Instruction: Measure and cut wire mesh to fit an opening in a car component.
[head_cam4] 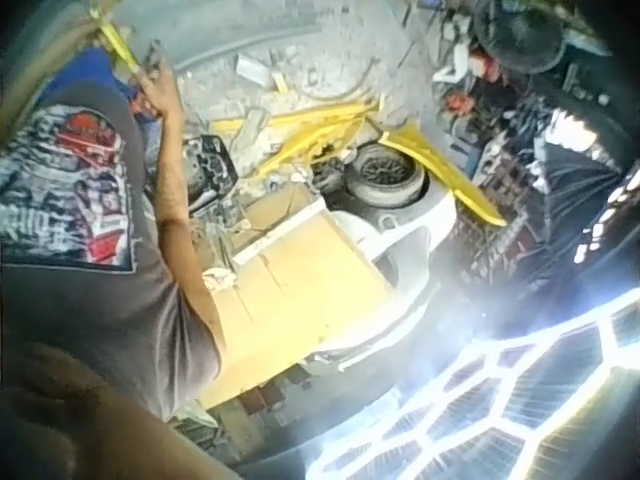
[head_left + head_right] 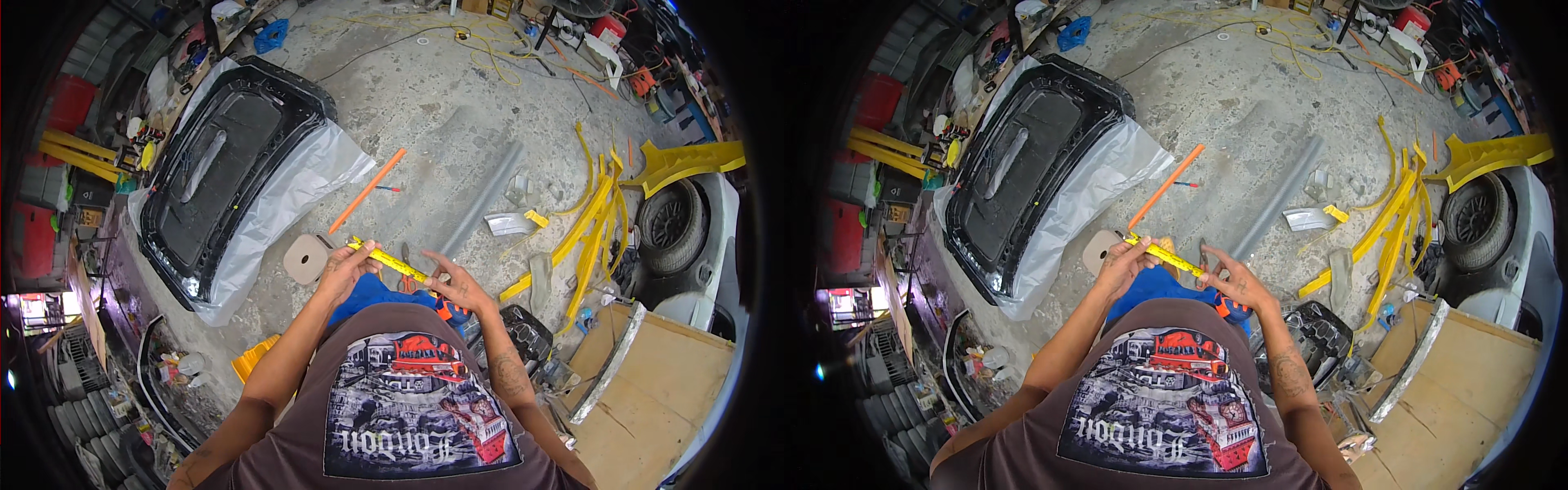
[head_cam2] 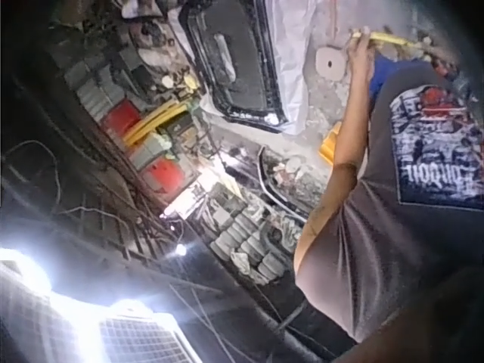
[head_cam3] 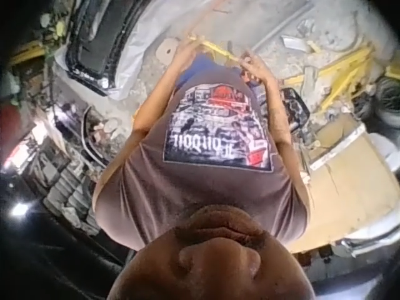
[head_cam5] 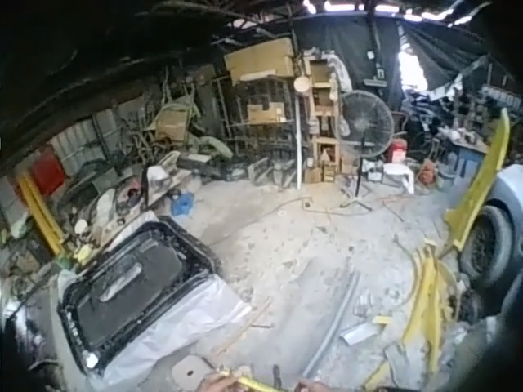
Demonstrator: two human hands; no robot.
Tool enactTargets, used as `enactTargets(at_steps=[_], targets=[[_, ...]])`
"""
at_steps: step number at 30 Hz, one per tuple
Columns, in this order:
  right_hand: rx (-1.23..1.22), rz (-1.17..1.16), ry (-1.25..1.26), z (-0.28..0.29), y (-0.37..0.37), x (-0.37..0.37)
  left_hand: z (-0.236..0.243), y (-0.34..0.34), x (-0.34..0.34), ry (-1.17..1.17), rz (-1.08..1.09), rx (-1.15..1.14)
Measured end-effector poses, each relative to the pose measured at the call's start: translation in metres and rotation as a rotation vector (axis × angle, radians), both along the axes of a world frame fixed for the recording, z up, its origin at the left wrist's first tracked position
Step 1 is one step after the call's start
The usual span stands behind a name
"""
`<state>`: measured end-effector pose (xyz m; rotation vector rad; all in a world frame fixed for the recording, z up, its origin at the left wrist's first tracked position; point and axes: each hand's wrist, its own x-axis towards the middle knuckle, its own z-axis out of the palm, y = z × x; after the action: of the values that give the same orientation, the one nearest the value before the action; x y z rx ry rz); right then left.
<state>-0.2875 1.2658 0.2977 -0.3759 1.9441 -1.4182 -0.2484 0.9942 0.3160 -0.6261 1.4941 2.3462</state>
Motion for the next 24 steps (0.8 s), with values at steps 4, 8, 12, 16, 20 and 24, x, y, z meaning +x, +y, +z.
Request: enactTargets(at_steps=[4, 8, 12, 16, 20, 24], targets=[[0.015, -0.025, -0.082, -0.011, -0.037, -0.021, -0.015, 0.011, -0.021, -0.137, -0.149, 0.141], [0.212, -0.224, -0.001, -0.037, -0.056, -0.040, -0.053, -0.038, -0.008, -0.262, -0.472, 0.103], [0.407, -0.440, -0.156, -0.090, -0.036, -0.035, -0.135, -0.123, -0.011, -0.351, -0.613, -0.229], [0.538, -0.552, -0.263, -0.166, -0.013, -0.025, -0.273, -0.194, -0.050, -0.302, -0.572, -0.375], [0.733, -0.464, -0.368, -0.313, 0.011, -0.021, -0.435, -0.288, -0.053, -0.407, -0.421, -0.636], [0.806, -0.467, -0.348, -0.448, 0.019, -0.003, -0.529, -0.352, -0.071, -0.243, -0.741, -1.193]])
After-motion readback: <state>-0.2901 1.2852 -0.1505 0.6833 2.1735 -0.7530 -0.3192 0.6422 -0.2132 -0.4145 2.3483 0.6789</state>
